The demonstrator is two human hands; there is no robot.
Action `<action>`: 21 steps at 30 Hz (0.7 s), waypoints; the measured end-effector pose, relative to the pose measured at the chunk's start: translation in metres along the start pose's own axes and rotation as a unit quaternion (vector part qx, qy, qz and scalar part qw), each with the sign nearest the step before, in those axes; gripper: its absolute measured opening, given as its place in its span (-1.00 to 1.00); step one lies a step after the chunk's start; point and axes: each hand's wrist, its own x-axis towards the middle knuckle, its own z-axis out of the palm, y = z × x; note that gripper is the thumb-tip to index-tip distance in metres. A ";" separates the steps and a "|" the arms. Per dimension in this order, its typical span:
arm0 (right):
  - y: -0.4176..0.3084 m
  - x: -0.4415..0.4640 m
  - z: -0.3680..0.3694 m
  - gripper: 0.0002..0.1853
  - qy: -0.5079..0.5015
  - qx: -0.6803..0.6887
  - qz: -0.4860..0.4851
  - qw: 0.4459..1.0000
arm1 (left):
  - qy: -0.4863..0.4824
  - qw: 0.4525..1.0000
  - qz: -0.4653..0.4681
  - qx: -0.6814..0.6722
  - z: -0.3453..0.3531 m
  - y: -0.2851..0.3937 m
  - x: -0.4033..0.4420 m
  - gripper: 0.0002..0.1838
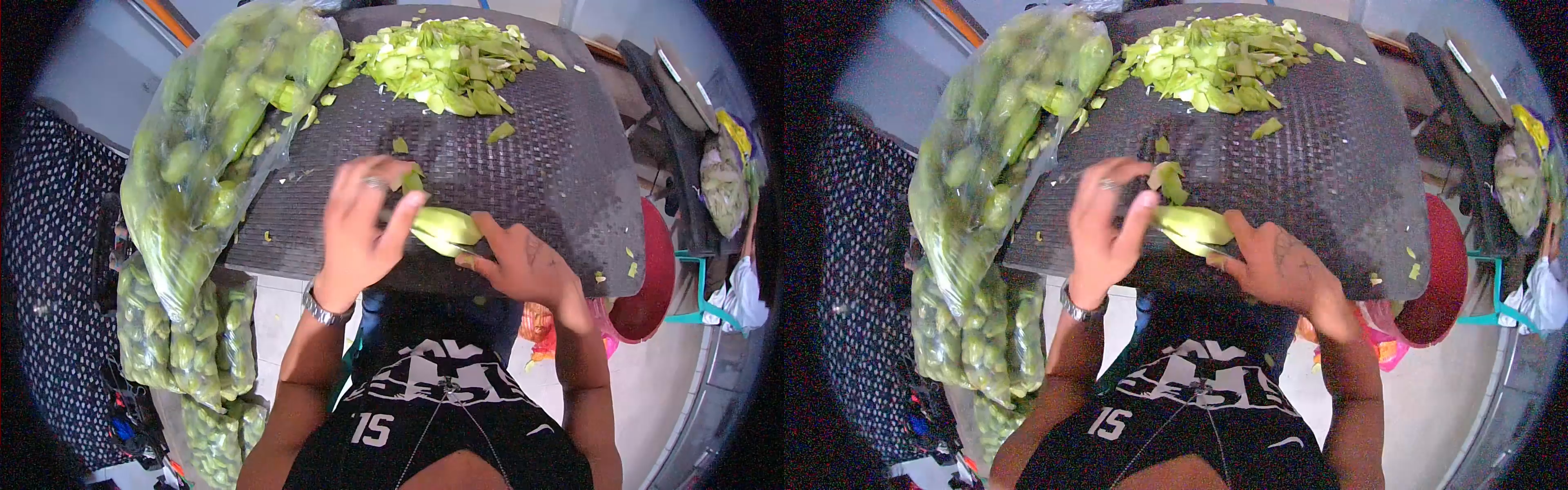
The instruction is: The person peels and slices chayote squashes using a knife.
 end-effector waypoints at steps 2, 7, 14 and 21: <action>0.010 0.009 0.004 -0.51 0.039 -0.013 -0.059 0.997 | -0.071 0.996 0.052 -0.024 0.017 -0.006 0.011 -0.76; 0.014 0.013 0.004 -0.56 0.110 -0.180 -0.087 0.974 | -0.197 0.976 0.072 -0.057 0.073 -0.020 0.012 -0.71; 0.005 -0.002 0.003 -0.49 0.160 -0.192 -0.010 0.968 | -0.265 0.961 0.046 -0.069 0.081 -0.030 0.014 -0.69; 0.020 0.006 0.010 -0.56 0.199 -0.264 -0.032 0.943 | -0.299 0.953 0.024 -0.044 0.075 -0.018 0.033 -0.68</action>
